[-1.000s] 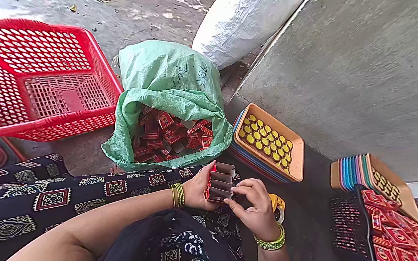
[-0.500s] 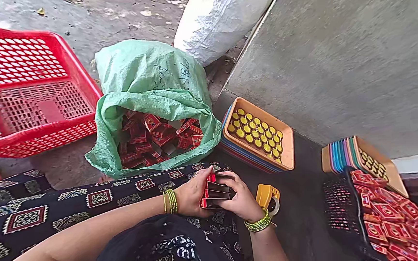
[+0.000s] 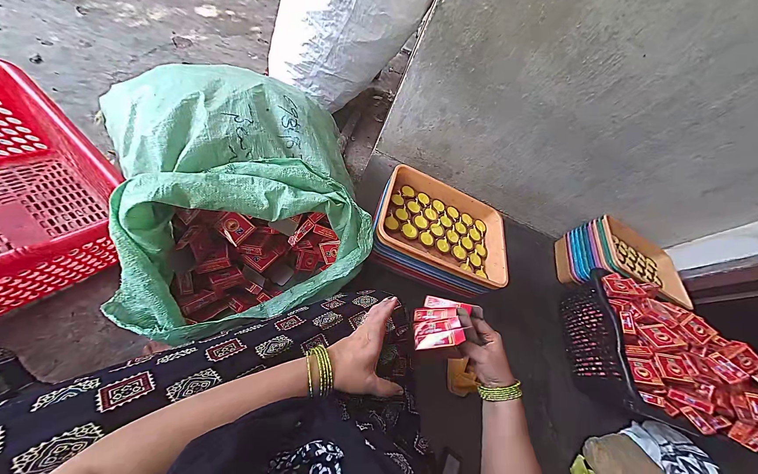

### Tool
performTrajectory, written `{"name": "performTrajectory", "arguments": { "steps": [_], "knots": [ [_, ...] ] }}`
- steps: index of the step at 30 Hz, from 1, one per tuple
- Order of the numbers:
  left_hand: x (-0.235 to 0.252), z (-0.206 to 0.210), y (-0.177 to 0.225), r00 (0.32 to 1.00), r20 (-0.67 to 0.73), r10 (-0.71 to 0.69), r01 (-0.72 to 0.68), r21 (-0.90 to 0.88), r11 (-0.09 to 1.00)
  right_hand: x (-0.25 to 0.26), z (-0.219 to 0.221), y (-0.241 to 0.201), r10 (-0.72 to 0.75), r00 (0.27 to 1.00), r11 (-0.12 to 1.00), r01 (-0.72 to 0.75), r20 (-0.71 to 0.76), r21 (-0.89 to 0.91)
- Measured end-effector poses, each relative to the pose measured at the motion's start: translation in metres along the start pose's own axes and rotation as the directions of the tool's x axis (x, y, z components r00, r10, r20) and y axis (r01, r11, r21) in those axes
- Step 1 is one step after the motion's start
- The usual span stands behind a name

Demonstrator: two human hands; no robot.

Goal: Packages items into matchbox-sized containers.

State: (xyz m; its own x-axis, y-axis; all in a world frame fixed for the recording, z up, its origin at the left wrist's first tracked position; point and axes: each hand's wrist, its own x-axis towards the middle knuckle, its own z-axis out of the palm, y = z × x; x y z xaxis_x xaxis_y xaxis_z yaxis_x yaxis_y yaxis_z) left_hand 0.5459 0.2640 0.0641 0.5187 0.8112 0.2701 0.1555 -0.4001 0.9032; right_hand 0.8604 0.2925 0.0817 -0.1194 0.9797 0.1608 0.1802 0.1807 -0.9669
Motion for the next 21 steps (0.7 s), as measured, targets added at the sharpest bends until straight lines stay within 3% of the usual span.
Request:
{"name": "performTrajectory", "arguments": {
  "steps": [2, 4, 6, 13, 17, 21],
  "knots": [
    [-0.003, 0.000, -0.004, 1.000, -0.014, -0.025, 0.026, 0.028, 0.999, 0.012, -0.030, 0.015, -0.005, 0.997, 0.964, -0.014, -0.071, -0.266],
    [-0.007, -0.005, -0.007, 0.999, -0.029, -0.042, 0.043, 0.055, 0.998, 0.029, -0.053, 0.038, 0.014, 0.997, 0.840, -0.054, -0.078, -0.540],
    [-0.011, -0.009, -0.011, 0.997, -0.054, -0.055, 0.060, 0.081, 0.995, 0.048, -0.068, 0.066, 0.100, 0.993, 0.714, -0.114, -0.059, -0.691],
    [-0.022, -0.031, -0.016, 0.991, -0.108, -0.077, 0.092, 0.149, 0.984, 0.106, -0.076, 0.127, 0.379, 0.921, 0.492, -0.287, -0.094, -0.822],
    [-0.029, -0.051, -0.015, 0.971, -0.209, -0.113, 0.142, 0.129, 0.981, 0.115, -0.072, 0.120, 0.459, 0.867, 0.347, -0.374, -0.192, -0.860],
    [-0.032, -0.086, -0.005, 0.896, -0.392, -0.207, 0.255, 0.075, 0.964, 0.101, -0.061, 0.085, 0.401, 0.877, 0.260, -0.386, -0.265, -0.885]
  ]
}}
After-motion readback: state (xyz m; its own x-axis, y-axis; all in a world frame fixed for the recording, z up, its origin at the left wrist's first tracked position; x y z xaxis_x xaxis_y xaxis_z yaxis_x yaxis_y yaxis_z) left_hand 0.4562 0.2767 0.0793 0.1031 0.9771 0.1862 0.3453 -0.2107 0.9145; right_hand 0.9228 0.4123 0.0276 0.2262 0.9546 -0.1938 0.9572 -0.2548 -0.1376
